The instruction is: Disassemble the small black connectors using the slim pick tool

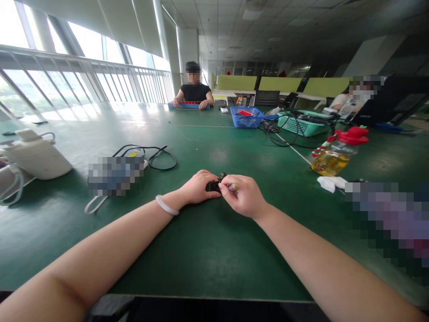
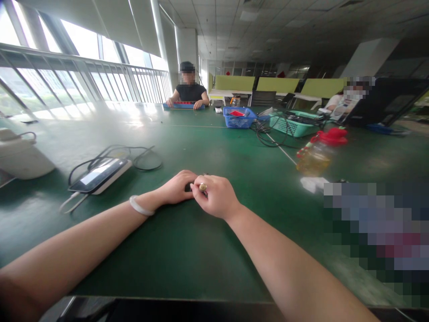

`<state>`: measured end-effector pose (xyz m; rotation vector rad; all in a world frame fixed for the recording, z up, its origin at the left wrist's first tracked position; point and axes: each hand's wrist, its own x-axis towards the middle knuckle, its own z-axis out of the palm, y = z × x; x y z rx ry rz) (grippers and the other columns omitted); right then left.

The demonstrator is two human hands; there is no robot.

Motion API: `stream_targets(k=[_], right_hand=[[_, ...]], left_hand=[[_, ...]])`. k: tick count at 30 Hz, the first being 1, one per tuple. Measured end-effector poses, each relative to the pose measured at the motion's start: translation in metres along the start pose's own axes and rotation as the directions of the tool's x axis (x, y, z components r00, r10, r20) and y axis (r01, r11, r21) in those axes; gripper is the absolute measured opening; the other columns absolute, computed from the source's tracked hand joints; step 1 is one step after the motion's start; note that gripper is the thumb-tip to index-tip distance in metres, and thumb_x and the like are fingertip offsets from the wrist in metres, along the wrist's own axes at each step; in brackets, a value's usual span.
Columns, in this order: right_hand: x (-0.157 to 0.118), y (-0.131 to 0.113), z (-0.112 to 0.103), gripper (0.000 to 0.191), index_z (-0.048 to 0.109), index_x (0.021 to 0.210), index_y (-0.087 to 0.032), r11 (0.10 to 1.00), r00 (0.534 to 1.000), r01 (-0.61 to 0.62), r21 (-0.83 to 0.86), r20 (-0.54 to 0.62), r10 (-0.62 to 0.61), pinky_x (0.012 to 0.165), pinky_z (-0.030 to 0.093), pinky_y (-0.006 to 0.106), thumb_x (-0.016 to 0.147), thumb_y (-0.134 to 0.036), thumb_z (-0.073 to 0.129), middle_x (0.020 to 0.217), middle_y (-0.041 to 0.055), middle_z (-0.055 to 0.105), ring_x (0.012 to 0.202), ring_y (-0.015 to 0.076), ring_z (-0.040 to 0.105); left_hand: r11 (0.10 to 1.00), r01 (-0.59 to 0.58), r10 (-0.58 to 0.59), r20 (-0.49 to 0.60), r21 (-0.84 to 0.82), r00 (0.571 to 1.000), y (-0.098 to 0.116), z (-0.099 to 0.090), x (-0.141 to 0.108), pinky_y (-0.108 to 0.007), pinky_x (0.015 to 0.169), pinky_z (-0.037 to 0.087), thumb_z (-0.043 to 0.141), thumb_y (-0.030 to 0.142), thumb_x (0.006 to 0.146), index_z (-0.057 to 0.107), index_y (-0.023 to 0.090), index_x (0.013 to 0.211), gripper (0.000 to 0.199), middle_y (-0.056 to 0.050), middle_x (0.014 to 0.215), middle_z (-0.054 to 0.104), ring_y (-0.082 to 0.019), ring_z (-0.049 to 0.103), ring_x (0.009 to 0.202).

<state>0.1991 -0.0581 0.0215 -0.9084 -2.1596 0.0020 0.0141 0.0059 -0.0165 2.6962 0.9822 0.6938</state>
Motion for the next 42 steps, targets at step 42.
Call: stream_targets(k=[42], right_hand=[[-0.002,0.011,0.003,0.028,0.053,0.066,-0.020,0.952,0.943,-0.262,0.158,-0.171,0.287,0.056,0.036,0.023,0.090,-0.034,0.045,0.057,-0.0018,0.052,0.052,0.0115,0.047]], left_hand=[[0.999,0.041,-0.041,0.009,0.005,0.999,0.002,-0.003,0.001,-0.040,0.095,0.043,0.075,0.047,0.068,0.064,0.019,0.102,0.045,-0.009,0.106,0.067,-0.027,0.057,0.105]])
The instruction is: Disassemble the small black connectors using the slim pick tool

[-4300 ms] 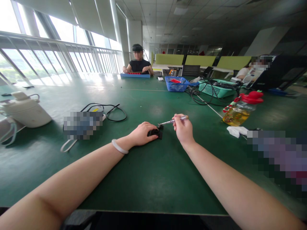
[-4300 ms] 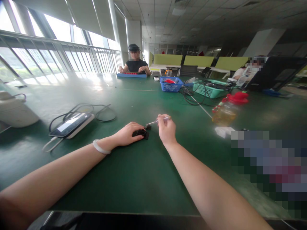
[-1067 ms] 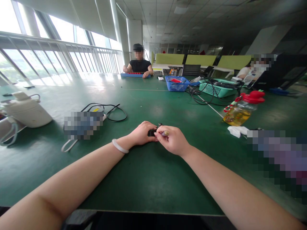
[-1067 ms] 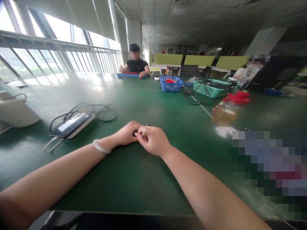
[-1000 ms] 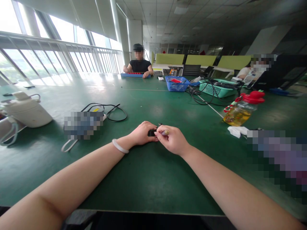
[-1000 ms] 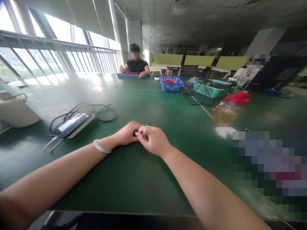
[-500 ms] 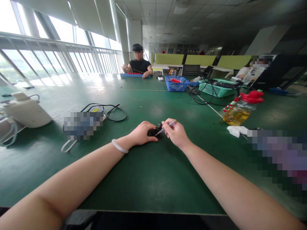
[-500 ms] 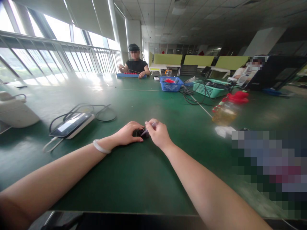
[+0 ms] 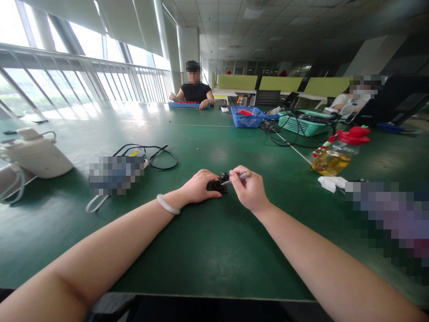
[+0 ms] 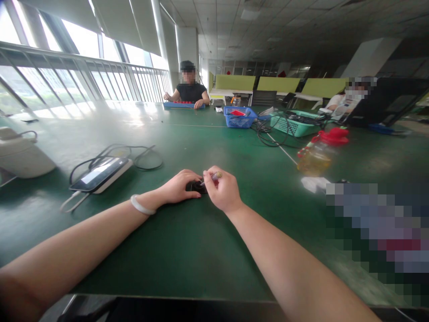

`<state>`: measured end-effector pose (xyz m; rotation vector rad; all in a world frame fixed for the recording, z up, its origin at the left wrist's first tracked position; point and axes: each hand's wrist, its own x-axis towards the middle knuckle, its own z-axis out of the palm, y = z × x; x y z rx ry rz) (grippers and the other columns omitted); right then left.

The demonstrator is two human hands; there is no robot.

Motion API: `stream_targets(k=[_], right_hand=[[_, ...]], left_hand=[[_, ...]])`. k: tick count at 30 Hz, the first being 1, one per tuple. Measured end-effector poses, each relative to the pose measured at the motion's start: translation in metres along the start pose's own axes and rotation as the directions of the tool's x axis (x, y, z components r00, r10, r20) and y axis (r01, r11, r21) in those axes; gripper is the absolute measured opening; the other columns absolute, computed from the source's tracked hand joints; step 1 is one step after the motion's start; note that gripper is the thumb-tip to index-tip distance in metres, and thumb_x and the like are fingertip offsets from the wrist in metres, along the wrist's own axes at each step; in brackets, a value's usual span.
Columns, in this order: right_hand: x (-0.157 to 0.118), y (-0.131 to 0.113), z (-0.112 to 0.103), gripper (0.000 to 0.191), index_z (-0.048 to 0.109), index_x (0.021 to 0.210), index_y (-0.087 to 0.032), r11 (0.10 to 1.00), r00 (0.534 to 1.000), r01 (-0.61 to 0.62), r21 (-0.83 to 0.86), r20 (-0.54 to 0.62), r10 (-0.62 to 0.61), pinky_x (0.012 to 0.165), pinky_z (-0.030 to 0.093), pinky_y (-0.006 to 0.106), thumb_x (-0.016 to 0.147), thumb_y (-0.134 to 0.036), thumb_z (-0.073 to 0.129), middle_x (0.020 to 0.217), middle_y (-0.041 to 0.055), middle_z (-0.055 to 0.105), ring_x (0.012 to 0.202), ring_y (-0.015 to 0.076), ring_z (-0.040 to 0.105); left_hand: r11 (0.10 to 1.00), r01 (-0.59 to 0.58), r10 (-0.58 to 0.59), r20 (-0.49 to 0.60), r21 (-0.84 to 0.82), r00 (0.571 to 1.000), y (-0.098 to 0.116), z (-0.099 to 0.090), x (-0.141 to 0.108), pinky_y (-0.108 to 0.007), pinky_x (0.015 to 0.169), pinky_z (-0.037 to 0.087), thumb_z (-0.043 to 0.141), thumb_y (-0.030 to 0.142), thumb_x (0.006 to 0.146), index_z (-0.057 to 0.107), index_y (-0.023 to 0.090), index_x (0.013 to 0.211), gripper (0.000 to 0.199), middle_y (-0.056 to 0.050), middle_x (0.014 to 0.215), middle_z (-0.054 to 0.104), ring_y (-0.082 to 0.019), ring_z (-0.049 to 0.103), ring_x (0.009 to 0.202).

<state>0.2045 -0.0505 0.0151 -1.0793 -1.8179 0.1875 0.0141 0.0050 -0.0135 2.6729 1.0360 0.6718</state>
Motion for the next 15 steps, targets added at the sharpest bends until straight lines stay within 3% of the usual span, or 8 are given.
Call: stream_targets(k=[7,11,15], right_hand=[[0.006,0.014,0.006,0.030,0.055,0.068,-0.020,0.986,0.985,-0.155,0.064,0.081,0.150,0.053,0.036,0.024,0.088,-0.039,0.046,0.055,-0.0018,0.054,0.051,0.0121,0.048],[0.005,0.014,0.005,0.030,0.056,0.068,-0.020,0.981,0.983,-0.167,0.094,0.095,0.159,0.053,0.036,0.024,0.088,-0.040,0.047,0.054,-0.0021,0.052,0.051,0.0122,0.048],[0.002,0.012,0.001,0.029,0.056,0.070,-0.020,0.981,0.992,-0.116,0.156,-0.032,0.123,0.054,0.038,0.024,0.089,-0.040,0.047,0.057,-0.0012,0.054,0.052,0.0124,0.050]], left_hand=[[1.000,0.007,-0.007,-0.012,-0.008,1.000,0.004,-0.002,-0.001,-0.041,0.098,0.042,0.069,0.044,0.075,0.064,0.020,0.106,0.040,-0.008,0.109,0.066,-0.026,0.055,0.108],[0.999,0.024,-0.025,-0.039,-0.022,0.999,0.006,-0.004,-0.001,-0.039,0.096,0.044,0.067,0.045,0.078,0.063,0.020,0.108,0.039,-0.008,0.108,0.065,-0.025,0.055,0.107],[0.999,0.052,-0.052,-0.098,-0.010,0.994,0.009,-0.008,-0.001,-0.039,0.094,0.045,0.061,0.042,0.083,0.061,0.021,0.112,0.037,-0.007,0.109,0.065,-0.024,0.056,0.105]])
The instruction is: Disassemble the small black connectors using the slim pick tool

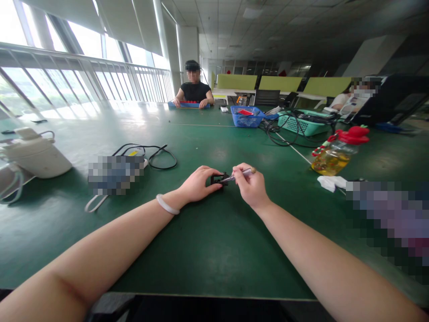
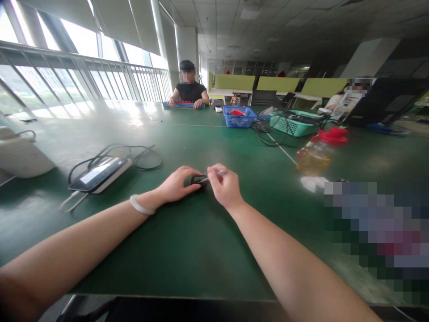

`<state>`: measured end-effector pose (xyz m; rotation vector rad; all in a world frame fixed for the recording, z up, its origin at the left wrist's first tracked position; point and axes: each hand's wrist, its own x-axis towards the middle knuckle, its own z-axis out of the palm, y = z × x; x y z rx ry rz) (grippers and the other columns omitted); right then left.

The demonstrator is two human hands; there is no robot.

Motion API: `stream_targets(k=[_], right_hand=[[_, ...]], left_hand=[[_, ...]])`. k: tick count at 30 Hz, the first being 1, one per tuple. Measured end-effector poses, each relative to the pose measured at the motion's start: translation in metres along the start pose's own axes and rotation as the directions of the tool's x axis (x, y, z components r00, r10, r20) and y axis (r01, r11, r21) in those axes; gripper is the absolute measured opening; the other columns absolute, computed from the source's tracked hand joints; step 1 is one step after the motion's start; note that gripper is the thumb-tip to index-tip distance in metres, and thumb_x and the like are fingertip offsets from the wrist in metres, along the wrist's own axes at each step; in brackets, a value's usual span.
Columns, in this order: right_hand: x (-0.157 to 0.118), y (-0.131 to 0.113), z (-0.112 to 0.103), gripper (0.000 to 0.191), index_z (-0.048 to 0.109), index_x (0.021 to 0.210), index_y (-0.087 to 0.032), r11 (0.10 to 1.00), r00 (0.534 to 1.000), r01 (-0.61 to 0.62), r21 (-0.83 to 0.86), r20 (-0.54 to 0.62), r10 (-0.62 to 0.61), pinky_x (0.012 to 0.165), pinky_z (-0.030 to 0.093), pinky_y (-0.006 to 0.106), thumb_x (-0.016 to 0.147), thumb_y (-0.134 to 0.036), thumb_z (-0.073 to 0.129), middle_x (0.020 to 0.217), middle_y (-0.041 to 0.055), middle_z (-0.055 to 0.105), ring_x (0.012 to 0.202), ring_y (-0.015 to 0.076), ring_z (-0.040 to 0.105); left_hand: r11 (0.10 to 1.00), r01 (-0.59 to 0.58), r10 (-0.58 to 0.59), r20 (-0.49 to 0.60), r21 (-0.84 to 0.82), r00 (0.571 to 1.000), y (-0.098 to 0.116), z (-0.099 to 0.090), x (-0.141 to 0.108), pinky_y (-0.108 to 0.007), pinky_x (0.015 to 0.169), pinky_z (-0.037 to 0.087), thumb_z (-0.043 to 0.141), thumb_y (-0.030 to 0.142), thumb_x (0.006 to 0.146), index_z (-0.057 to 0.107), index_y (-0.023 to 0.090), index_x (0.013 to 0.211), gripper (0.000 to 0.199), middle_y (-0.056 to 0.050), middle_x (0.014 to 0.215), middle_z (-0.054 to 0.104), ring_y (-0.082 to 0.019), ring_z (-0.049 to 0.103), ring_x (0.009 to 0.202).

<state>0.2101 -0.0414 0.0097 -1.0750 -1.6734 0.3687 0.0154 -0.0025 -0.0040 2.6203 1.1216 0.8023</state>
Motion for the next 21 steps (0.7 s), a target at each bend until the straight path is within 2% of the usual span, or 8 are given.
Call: stream_targets(k=[3,6,9,12,17,21], right_hand=[[0.001,0.002,-0.002,0.028,0.056,0.075,-0.020,1.000,0.981,0.002,0.016,-0.195,0.001,0.056,0.040,0.024,0.090,-0.040,0.044,0.063,0.0005,0.057,0.055,0.0134,0.052],[0.004,0.008,-0.002,0.028,0.057,0.076,-0.020,0.995,0.966,-0.065,-0.070,-0.256,0.045,0.057,0.040,0.026,0.089,-0.041,0.045,0.062,0.0009,0.058,0.056,0.0148,0.054],[0.007,0.015,-0.002,0.029,0.058,0.073,-0.020,0.976,0.967,-0.133,-0.171,-0.239,0.090,0.059,0.040,0.026,0.088,-0.042,0.046,0.062,0.0017,0.060,0.058,0.0164,0.056],[0.009,0.018,-0.001,0.031,0.058,0.072,-0.020,0.968,0.971,-0.153,-0.201,-0.213,0.110,0.058,0.039,0.026,0.088,-0.043,0.045,0.062,0.0021,0.061,0.058,0.0168,0.056],[0.007,0.017,0.002,0.031,0.060,0.075,-0.020,0.982,0.994,-0.105,-0.156,-0.058,0.097,0.056,0.039,0.025,0.089,-0.044,0.045,0.061,0.0007,0.060,0.056,0.0147,0.055],[0.005,0.017,0.006,0.030,0.061,0.079,-0.020,0.993,0.992,-0.109,-0.048,0.063,0.112,0.055,0.041,0.024,0.088,-0.046,0.048,0.066,0.0006,0.063,0.056,0.0133,0.056]], left_hand=[[0.999,0.042,-0.040,-0.068,0.030,0.997,-0.001,0.000,0.000,-0.039,0.097,0.044,0.054,0.039,0.088,0.058,0.020,0.117,0.036,-0.007,0.114,0.064,-0.024,0.055,0.108],[0.984,0.144,-0.130,-0.131,0.102,0.983,-0.006,0.003,0.001,-0.040,0.095,0.044,0.048,0.038,0.091,0.053,0.021,0.125,0.039,-0.007,0.113,0.065,-0.025,0.055,0.107],[0.946,0.245,-0.218,-0.144,0.213,0.965,-0.013,0.005,0.000,-0.044,0.090,0.045,0.047,0.038,0.091,0.055,0.025,0.126,0.038,-0.008,0.106,0.067,-0.028,0.054,0.105],[0.923,0.283,-0.256,-0.134,0.260,0.957,-0.016,0.007,-0.002,-0.047,0.087,0.045,0.048,0.037,0.089,0.062,0.027,0.118,0.033,-0.009,0.105,0.068,-0.031,0.052,0.106],[0.923,0.277,-0.241,-0.158,0.269,0.958,-0.016,0.009,-0.003,-0.047,0.089,0.044,0.051,0.029,0.086,0.068,0.025,0.103,0.025,-0.007,0.102,0.070,-0.031,0.052,0.104],[0.945,0.237,-0.209,-0.140,0.226,0.968,-0.011,0.006,-0.002,-0.047,0.094,0.043,0.052,0.023,0.081,0.065,0.023,0.109,0.031,-0.007,0.109,0.068,-0.030,0.051,0.108]])
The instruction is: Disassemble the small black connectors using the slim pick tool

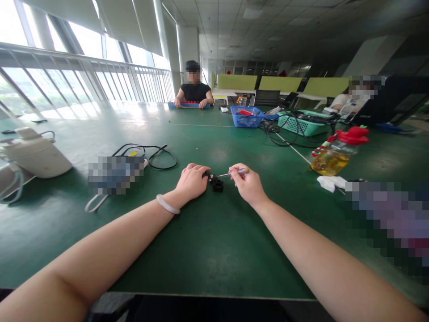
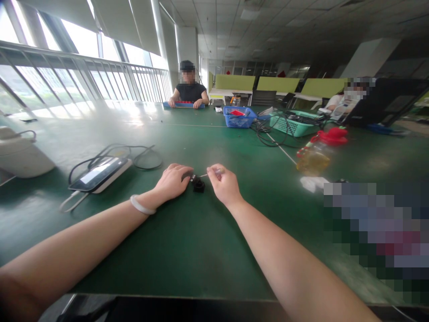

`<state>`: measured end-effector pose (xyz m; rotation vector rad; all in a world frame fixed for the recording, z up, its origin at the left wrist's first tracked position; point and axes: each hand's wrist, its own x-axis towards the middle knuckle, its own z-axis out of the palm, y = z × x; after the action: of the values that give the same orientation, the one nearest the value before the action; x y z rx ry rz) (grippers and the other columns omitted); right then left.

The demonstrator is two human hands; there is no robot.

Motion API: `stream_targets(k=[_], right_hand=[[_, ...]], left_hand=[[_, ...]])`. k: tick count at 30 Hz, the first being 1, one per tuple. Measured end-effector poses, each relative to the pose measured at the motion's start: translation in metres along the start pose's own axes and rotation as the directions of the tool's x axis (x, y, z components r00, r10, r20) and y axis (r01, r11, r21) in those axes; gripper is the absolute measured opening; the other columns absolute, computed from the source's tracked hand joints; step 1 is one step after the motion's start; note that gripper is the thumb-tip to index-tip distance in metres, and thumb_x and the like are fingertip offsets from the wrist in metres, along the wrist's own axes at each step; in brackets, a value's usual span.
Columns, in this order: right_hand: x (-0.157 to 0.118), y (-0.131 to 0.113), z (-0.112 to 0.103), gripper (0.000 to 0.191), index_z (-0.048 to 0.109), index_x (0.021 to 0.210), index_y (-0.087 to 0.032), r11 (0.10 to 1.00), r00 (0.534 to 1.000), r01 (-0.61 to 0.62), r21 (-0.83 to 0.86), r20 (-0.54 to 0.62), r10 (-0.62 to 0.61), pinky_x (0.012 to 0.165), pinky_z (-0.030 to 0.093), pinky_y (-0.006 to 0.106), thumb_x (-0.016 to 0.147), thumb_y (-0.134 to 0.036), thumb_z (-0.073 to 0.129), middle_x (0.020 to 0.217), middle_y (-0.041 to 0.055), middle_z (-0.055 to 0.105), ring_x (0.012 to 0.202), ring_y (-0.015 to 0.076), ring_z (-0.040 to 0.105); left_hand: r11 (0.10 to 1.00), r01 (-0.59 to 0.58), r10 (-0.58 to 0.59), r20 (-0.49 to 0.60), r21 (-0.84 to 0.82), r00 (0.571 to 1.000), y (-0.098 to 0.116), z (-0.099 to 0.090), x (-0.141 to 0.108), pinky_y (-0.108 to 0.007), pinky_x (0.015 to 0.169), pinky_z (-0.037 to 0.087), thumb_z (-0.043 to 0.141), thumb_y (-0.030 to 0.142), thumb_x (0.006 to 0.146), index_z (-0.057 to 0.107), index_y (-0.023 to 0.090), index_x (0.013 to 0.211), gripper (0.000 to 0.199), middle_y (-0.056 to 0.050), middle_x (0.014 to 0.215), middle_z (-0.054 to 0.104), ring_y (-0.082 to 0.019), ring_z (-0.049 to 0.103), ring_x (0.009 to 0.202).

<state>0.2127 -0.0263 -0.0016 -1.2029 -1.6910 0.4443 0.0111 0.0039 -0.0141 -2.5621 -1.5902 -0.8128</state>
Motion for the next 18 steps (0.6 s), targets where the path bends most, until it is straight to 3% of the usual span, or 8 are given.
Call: stream_targets(k=[5,12,18], right_hand=[[0.0006,0.0028,0.0003,0.031,0.061,0.081,-0.020,0.996,1.000,-0.013,0.086,-0.025,0.015,0.053,0.043,0.024,0.087,-0.048,0.049,0.067,0.0010,0.063,0.054,0.0128,0.056],[0.0019,0.0042,-0.0001,0.033,0.061,0.078,-0.020,0.993,0.999,-0.031,0.115,-0.041,0.035,0.051,0.043,0.024,0.086,-0.049,0.049,0.066,0.0016,0.063,0.053,0.0129,0.056],[0.0012,0.0025,-0.0006,0.031,0.061,0.078,-0.020,0.995,0.999,-0.030,0.100,-0.034,0.033,0.051,0.043,0.024,0.087,-0.047,0.050,0.066,0.0013,0.062,0.053,0.0128,0.056]], left_hand=[[0.990,-0.115,0.117,0.017,-0.080,0.993,0.0080,-0.0060,0.0008,-0.042,0.098,0.042,0.046,0.007,0.073,0.064,0.026,0.114,0.049,-0.002,0.111,0.068,-0.025,0.052,0.111],[0.994,-0.088,0.091,0.037,-0.070,0.995,0.0104,-0.0096,0.0003,-0.045,0.092,0.044,0.054,0.030,0.082,0.070,0.025,0.099,0.024,-0.003,0.097,0.072,-0.027,0.056,0.101],[0.989,-0.128,0.133,0.070,-0.077,0.989,0.0080,-0.0082,0.0005,-0.043,0.091,0.044,0.055,0.034,0.084,0.071,0.026,0.097,0.022,-0.002,0.099,0.071,-0.026,0.056,0.099]])
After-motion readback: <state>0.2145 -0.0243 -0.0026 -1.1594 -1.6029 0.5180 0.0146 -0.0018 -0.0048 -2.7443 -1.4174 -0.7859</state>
